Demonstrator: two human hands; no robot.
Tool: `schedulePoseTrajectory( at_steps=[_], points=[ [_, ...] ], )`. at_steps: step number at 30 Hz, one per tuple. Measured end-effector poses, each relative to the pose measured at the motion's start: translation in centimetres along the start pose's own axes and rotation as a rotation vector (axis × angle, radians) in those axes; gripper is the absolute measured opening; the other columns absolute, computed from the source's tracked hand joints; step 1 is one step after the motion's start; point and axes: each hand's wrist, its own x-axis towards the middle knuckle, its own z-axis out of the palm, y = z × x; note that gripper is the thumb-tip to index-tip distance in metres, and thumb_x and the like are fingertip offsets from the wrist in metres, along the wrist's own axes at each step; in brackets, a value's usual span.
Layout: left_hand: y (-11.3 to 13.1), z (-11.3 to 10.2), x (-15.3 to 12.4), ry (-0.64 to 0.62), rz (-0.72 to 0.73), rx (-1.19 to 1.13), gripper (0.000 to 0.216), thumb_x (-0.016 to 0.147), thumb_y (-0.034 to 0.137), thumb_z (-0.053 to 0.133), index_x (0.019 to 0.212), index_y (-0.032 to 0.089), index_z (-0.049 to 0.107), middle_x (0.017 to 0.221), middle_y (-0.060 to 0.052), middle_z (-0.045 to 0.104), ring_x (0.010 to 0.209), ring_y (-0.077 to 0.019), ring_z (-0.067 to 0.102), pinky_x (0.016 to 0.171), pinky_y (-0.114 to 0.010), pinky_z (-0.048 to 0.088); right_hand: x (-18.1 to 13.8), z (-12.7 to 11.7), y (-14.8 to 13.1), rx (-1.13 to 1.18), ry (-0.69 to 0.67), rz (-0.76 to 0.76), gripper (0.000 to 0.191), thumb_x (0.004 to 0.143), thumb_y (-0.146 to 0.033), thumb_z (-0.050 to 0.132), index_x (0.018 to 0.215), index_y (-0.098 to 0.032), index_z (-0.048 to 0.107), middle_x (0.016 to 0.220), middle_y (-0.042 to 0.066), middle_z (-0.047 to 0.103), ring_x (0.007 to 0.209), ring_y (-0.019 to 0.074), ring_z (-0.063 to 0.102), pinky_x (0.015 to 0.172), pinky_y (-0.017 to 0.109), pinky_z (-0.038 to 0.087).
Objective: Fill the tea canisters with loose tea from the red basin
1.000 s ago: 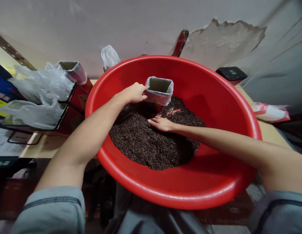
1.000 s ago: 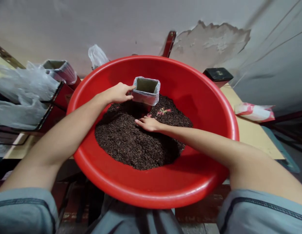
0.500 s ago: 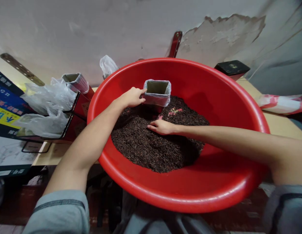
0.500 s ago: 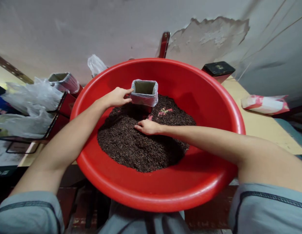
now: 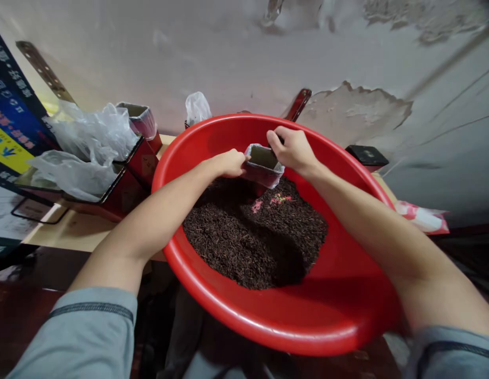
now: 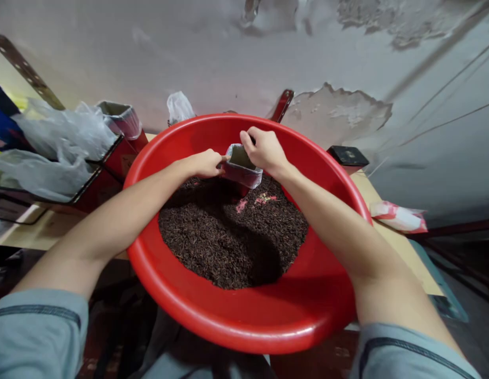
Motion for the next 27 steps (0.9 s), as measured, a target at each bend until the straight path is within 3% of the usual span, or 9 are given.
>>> schedulePoseTrajectory(
  at_steps=[4, 10, 15, 18, 20, 23, 25, 27],
  points=[
    [0.0, 0.0, 0.0, -0.009, 0.028, 0.022, 0.043, 0.095, 0.027, 0.056, 0.134, 0.012, 0.065, 0.119, -0.017, 0.073, 0.109, -0.0279, 0.068, 0.094, -0.036, 0.051, 2.9, 1.2, 1.7, -0.097, 0.053, 0.058, 0.040, 0.100, -0.052, 0.050, 0.084, -0.019, 0.067, 0.074, 0.006, 0.066, 0.069, 0.0188, 0.054, 0.070, 0.033, 0.042],
    [-0.4, 0.2, 0.2, -0.003, 0.039, -0.011, 0.047, 0.093, 0.028, 0.057, 0.137, 0.013, 0.064, 0.119, -0.018, 0.074, 0.110, -0.0308, 0.069, 0.094, -0.041, 0.051, 3.3, 1.5, 1.5, -0.166, -0.092, -0.038, 0.046, 0.100, -0.054, 0.050, 0.091, -0.018, 0.076, 0.096, 0.011, 0.073, 0.087, 0.0233, 0.063, 0.086, 0.037, 0.047],
    [-0.5, 0.5, 0.4, 0.013, 0.039, -0.030, 0.058, 0.092, 0.028, 0.059, 0.148, 0.014, 0.056, 0.123, -0.018, 0.073, 0.114, -0.0304, 0.067, 0.097, -0.040, 0.049, 0.4, -0.2, 2.6, -0.192, -0.031, -0.043, 0.042, 0.101, -0.050, 0.049, 0.101, -0.017, 0.076, 0.106, 0.012, 0.073, 0.092, 0.0252, 0.065, 0.090, 0.041, 0.050],
    [-0.5, 0.5, 0.5, 0.008, 0.037, -0.046, 0.062, 0.092, 0.028, 0.059, 0.153, 0.015, 0.051, 0.128, -0.018, 0.071, 0.116, -0.0303, 0.065, 0.098, -0.040, 0.048, -3.1, -0.6, 6.2, -0.297, 0.031, 0.126, 0.043, 0.103, -0.050, 0.044, 0.110, -0.017, 0.071, 0.111, 0.017, 0.072, 0.099, 0.0297, 0.066, 0.093, 0.046, 0.051],
    [-0.4, 0.3, 0.4, 0.000, 0.034, -0.045, 0.063, 0.093, 0.028, 0.059, 0.153, 0.013, 0.051, 0.130, -0.019, 0.070, 0.116, -0.0302, 0.064, 0.098, -0.039, 0.048, -5.8, -0.1, 9.3, -0.376, -0.050, 0.319, 0.048, 0.103, -0.052, 0.041, 0.119, -0.015, 0.068, 0.120, 0.022, 0.068, 0.107, 0.0339, 0.065, 0.095, 0.050, 0.051],
    [-0.1, 0.0, 0.1, -0.014, 0.024, -0.017, 0.060, 0.094, 0.029, 0.057, 0.152, 0.012, 0.051, 0.130, -0.018, 0.069, 0.116, -0.0292, 0.064, 0.099, -0.037, 0.047, -9.0, 1.7, 12.9, -0.368, -0.342, 0.545, 0.059, 0.103, -0.049, 0.042, 0.140, -0.006, 0.057, 0.139, 0.029, 0.057, 0.127, 0.0365, 0.059, 0.108, 0.047, 0.045],
    [0.3, -0.3, -0.2, -0.019, 0.014, -0.008, 0.057, 0.095, 0.029, 0.055, 0.150, 0.014, 0.053, 0.128, -0.016, 0.070, 0.114, -0.0284, 0.064, 0.098, -0.037, 0.048, -9.8, 3.4, 13.9, -0.281, -0.523, 0.544, 0.064, 0.102, -0.046, 0.046, 0.152, -0.006, 0.046, 0.156, 0.027, 0.044, 0.142, 0.0339, 0.048, 0.117, 0.041, 0.038],
    [0.5, -0.3, -0.5, -0.021, -0.001, -0.004, 0.055, 0.095, 0.030, 0.055, 0.148, 0.014, 0.055, 0.124, -0.015, 0.071, 0.112, -0.0276, 0.065, 0.096, -0.035, 0.048, -9.5, 5.0, 13.8, -0.196, -0.584, 0.484, 0.066, 0.101, -0.047, 0.048, 0.157, -0.013, 0.043, 0.165, 0.020, 0.035, 0.150, 0.0310, 0.039, 0.122, 0.039, 0.032]
  ],
)
